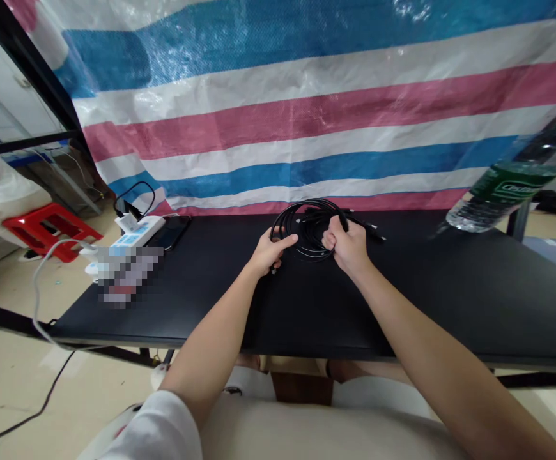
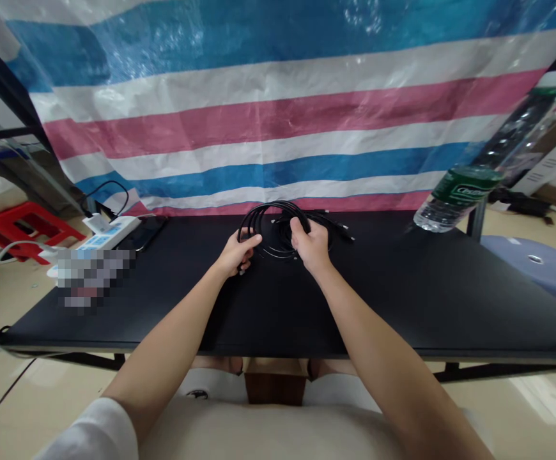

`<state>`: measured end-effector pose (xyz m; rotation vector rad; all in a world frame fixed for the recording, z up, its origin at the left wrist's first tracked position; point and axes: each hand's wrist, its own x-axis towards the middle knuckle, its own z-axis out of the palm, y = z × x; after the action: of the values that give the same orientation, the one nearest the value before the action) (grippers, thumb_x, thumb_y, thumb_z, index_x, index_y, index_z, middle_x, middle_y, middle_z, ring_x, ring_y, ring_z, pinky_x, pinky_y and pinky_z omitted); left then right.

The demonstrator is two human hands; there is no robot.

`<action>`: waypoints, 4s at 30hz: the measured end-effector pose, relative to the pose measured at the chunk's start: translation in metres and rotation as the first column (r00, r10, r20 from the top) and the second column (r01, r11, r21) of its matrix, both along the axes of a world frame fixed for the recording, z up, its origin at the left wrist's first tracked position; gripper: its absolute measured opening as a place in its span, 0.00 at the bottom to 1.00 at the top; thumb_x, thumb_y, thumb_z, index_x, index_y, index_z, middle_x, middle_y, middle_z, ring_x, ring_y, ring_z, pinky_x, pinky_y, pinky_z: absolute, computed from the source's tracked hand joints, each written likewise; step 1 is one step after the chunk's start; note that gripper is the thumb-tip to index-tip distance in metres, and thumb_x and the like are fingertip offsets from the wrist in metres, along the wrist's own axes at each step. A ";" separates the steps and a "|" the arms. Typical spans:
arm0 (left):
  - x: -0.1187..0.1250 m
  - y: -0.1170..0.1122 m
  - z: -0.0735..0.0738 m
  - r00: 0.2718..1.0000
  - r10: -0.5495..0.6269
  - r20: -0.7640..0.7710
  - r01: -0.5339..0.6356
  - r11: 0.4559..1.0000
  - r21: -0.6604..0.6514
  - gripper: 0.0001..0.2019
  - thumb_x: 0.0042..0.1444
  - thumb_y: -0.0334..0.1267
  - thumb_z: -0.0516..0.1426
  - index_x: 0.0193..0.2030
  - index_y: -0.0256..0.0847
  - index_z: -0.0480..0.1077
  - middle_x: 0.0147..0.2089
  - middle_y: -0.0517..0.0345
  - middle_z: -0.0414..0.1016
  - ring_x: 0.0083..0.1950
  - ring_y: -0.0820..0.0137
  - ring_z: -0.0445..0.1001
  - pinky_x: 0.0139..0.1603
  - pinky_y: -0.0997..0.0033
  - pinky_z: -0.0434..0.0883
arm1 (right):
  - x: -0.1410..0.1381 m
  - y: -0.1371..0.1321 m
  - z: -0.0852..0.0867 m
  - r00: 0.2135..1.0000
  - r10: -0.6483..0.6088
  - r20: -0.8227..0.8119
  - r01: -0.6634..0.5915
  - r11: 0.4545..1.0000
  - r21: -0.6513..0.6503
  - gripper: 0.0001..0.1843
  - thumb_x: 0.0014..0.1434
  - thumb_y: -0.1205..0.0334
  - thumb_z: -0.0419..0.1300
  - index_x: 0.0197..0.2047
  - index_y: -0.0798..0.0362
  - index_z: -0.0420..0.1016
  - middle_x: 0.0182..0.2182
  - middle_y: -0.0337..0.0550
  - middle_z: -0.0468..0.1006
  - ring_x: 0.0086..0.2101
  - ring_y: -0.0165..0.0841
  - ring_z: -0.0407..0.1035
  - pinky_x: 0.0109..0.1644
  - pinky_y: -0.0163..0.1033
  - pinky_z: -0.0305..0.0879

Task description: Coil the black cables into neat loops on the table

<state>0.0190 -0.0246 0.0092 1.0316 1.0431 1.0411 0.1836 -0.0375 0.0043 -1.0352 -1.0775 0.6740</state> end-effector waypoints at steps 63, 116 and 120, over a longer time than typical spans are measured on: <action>-0.034 0.013 0.000 0.205 0.330 -0.922 -0.004 0.942 0.336 0.21 0.55 0.43 0.54 0.52 0.37 0.74 0.65 0.39 0.64 0.67 0.50 0.61 0.63 0.56 0.63 | -0.063 0.030 -0.025 -0.021 0.110 0.994 -0.008 0.994 -0.110 0.19 0.64 0.60 0.49 0.51 0.47 0.78 0.55 0.53 0.74 0.62 0.50 0.58 0.64 0.69 0.42; -0.023 0.018 -0.016 0.338 0.412 -0.846 -0.076 0.908 0.412 0.23 0.55 0.48 0.54 0.58 0.47 0.67 0.69 0.46 0.56 0.70 0.51 0.52 0.66 0.44 0.55 | 0.078 0.014 -0.007 0.732 -0.354 0.582 0.607 0.727 -0.321 0.13 0.49 0.60 0.60 0.18 0.47 0.62 0.19 0.43 0.71 0.31 0.42 0.71 0.43 0.45 0.66; -0.020 0.013 -0.009 0.343 0.398 -0.851 -0.091 0.915 0.392 0.22 0.55 0.46 0.54 0.57 0.45 0.67 0.68 0.45 0.57 0.70 0.52 0.53 0.66 0.46 0.55 | 0.076 0.015 -0.010 0.751 -0.427 0.504 0.598 0.764 -0.243 0.13 0.52 0.57 0.59 0.20 0.48 0.62 0.18 0.41 0.69 0.29 0.39 0.69 0.41 0.43 0.64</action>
<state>-0.0006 -0.0114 -0.0001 1.8436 2.0904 0.8035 0.2598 -0.0222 -0.0059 -1.8196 -0.9546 0.1915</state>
